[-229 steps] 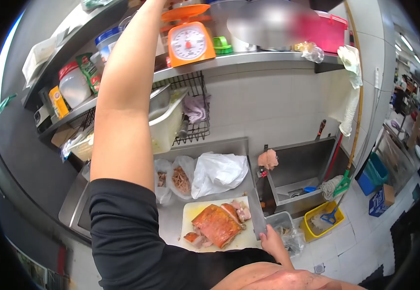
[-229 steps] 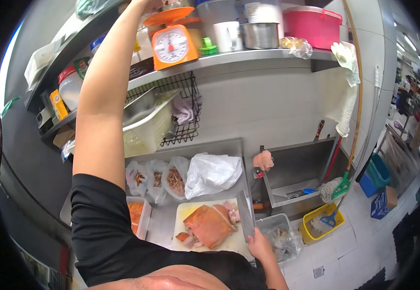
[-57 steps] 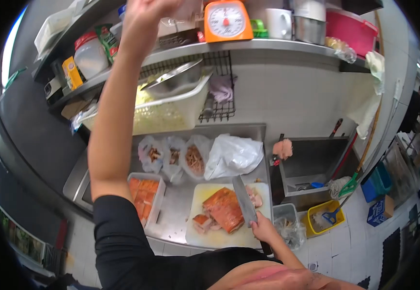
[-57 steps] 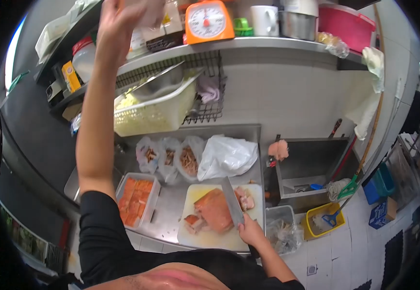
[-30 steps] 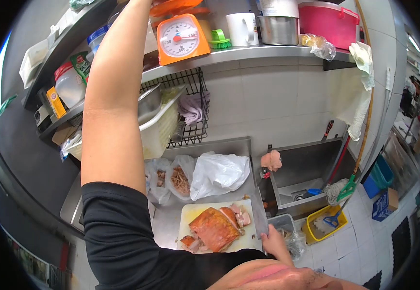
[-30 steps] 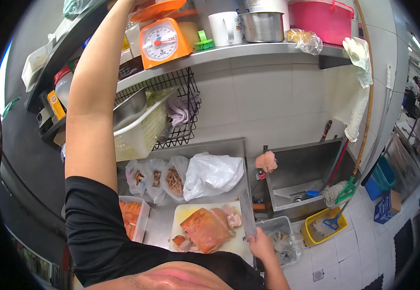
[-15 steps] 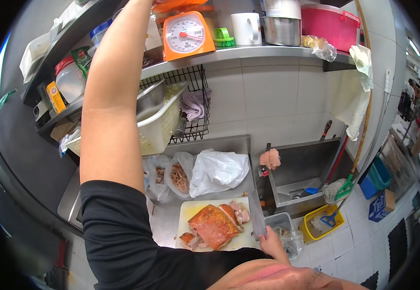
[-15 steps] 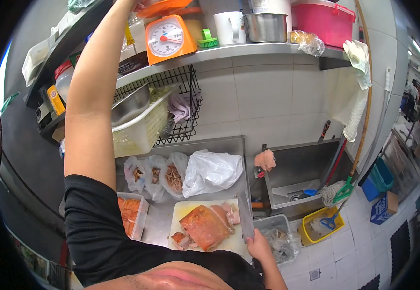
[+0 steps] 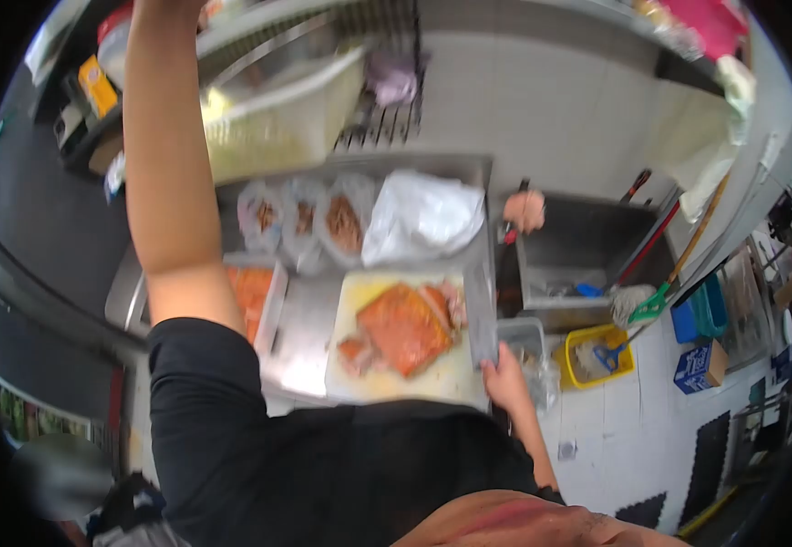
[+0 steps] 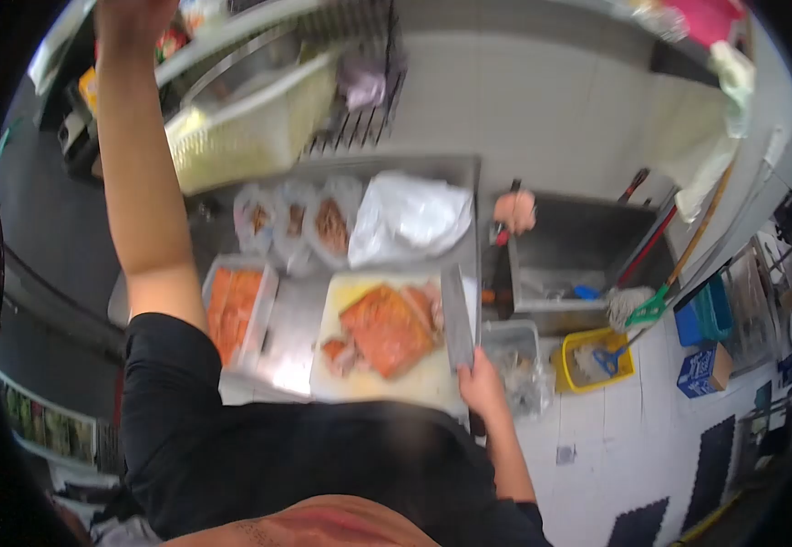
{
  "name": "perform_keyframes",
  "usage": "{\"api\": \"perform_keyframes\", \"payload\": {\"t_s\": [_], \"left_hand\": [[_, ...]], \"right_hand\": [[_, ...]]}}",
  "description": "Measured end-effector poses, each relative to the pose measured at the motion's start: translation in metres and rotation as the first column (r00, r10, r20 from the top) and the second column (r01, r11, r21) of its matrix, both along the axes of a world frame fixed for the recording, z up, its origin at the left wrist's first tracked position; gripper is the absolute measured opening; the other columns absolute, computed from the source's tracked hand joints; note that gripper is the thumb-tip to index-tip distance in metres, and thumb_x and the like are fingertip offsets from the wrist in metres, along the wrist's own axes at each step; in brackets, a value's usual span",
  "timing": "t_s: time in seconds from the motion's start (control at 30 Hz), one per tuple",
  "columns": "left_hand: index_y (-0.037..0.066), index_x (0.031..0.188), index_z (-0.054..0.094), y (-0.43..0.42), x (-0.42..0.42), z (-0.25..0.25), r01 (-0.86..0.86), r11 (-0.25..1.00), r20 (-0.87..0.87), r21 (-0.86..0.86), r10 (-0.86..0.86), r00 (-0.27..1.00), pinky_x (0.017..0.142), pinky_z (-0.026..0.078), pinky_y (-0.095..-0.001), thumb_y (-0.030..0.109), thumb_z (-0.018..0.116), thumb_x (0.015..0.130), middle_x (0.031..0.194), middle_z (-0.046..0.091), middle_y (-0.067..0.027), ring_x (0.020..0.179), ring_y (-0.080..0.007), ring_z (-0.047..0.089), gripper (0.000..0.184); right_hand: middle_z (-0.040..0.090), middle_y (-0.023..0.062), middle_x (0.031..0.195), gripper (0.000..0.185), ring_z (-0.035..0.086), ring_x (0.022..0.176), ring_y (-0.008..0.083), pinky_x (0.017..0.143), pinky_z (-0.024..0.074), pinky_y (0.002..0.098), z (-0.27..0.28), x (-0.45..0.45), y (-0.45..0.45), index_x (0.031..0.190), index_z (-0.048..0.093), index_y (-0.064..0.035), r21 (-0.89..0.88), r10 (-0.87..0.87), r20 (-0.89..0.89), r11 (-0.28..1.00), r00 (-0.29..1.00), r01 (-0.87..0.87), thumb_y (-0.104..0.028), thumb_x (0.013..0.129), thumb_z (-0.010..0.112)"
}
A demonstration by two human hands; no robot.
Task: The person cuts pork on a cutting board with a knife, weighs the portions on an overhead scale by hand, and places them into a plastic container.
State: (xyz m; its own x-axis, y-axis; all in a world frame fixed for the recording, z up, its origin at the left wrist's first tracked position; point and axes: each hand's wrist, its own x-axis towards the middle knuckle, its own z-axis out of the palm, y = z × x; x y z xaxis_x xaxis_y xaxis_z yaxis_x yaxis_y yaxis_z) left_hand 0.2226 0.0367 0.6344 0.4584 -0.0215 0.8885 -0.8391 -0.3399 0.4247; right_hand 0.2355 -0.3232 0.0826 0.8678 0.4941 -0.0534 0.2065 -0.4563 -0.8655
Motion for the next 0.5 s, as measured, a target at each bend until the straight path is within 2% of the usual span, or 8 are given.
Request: {"api": "perform_keyframes", "payload": {"t_s": [0.03, 0.1, 0.17, 0.23, 0.3, 0.4, 0.43, 0.5], "left_hand": [[0.001, 0.105, 0.062, 0.015, -0.022, -0.051, -0.055, 0.994, 0.006, -0.092, 0.056, 0.998, 0.080, 0.052, -0.0259, 0.025, 0.063, 0.092, 0.105, 0.070, -0.0116, 0.094, -0.0200, 0.067, 0.027], [-0.003, 0.123, 0.051, 0.098, -0.050, -0.173, 0.448, 0.888, -0.329, 0.108, -0.393, 0.859, 0.092, 0.053, -0.0371, 0.020, 0.069, 0.079, 0.111, 0.060, -0.0112, 0.112, -0.0238, 0.060, 0.053], [-0.005, 0.116, 0.059, -0.013, -0.093, -0.268, -0.031, 0.894, -0.374, -0.447, -0.155, 0.914, 0.086, 0.054, -0.0339, 0.022, 0.061, 0.086, 0.105, 0.067, -0.0117, 0.103, -0.0224, 0.065, 0.040], [-0.004, 0.124, 0.058, -0.011, -0.132, -0.380, -0.387, 0.659, -0.650, -0.645, -0.206, 0.732, 0.084, 0.054, -0.0366, 0.025, 0.060, 0.089, 0.111, 0.069, -0.0128, 0.097, -0.0229, 0.068, 0.045], [-0.001, 0.126, 0.057, -0.011, -0.166, -0.479, -0.673, 0.394, -0.778, -0.626, -0.257, 0.573, 0.083, 0.054, -0.0374, 0.032, 0.060, 0.091, 0.111, 0.069, -0.0132, 0.095, -0.0239, 0.069, 0.049], [0.005, 0.132, 0.052, -0.021, -0.213, -0.548, -0.879, 0.256, -0.866, -0.403, -0.417, 0.276, 0.070, 0.057, -0.0400, 0.050, 0.059, 0.090, 0.113, 0.068, -0.0120, 0.095, -0.0259, 0.069, 0.061], [0.005, 0.132, 0.052, -0.024, -0.221, -0.556, -0.885, 0.239, -0.863, -0.399, -0.423, 0.275, 0.070, 0.057, -0.0400, 0.050, 0.059, 0.090, 0.113, 0.068, -0.0120, 0.095, -0.0259, 0.069, 0.061], [0.007, 0.131, 0.052, -0.032, -0.236, -0.572, -0.934, 0.330, -0.918, -0.135, -0.397, -0.008, 0.065, 0.055, -0.0369, 0.058, 0.055, 0.090, 0.112, 0.068, -0.0134, 0.087, -0.0258, 0.069, 0.065]], "right_hand": [[0.064, 0.0331, 0.107, 0.042, 0.061, 0.104, 0.0500, 0.087, 0.0504, 0.0510, 0.001, 0.001, 0.004, 0.127, 0.052, 0.0040, -0.041, 0.007, -0.133, 0.999, 0.991, -0.013, -0.018, 0.092, 0.060], [0.065, 0.0333, 0.102, 0.043, 0.063, 0.100, 0.0500, 0.083, 0.0509, 0.0504, 0.013, -0.002, 0.012, 0.128, 0.051, 0.0051, -0.044, 0.060, -0.157, 0.997, 0.986, -0.067, -0.020, 0.094, 0.060], [0.065, 0.0340, 0.101, 0.043, 0.063, 0.099, 0.0496, 0.082, 0.0511, 0.0503, 0.013, -0.004, 0.020, 0.128, 0.050, 0.0050, -0.088, 0.112, -0.123, 0.988, 0.986, -0.123, -0.021, 0.095, 0.060], [0.064, 0.0345, 0.102, 0.045, 0.062, 0.101, 0.0507, 0.083, 0.0509, 0.0504, 0.021, -0.010, 0.028, 0.129, 0.049, 0.0048, -0.129, 0.180, -0.158, 0.971, 0.971, -0.201, -0.021, 0.094, 0.060], [0.065, 0.0330, 0.101, 0.042, 0.062, 0.100, 0.0508, 0.083, 0.0504, 0.0507, 0.027, -0.016, 0.039, 0.128, 0.049, 0.0021, -0.152, 0.250, -0.198, 0.947, 0.948, -0.282, -0.020, 0.094, 0.061], [0.066, 0.0317, 0.097, 0.038, 0.063, 0.097, 0.0510, 0.082, 0.0501, 0.0518, 0.041, -0.030, 0.067, 0.127, 0.049, -0.0004, -0.217, 0.332, -0.308, 0.888, 0.891, -0.406, -0.017, 0.094, 0.059], [0.067, 0.0312, 0.094, 0.036, 0.063, 0.095, 0.0510, 0.081, 0.0496, 0.0529, 0.044, -0.037, 0.076, 0.125, 0.049, -0.0012, -0.202, 0.418, -0.268, 0.856, 0.868, -0.475, -0.016, 0.094, 0.058], [0.067, 0.0306, 0.092, 0.034, 0.063, 0.092, 0.0510, 0.080, 0.0491, 0.0540, 0.044, -0.050, 0.090, 0.123, 0.050, -0.0020, -0.197, 0.506, -0.249, 0.809, 0.826, -0.554, -0.015, 0.093, 0.058]]}}
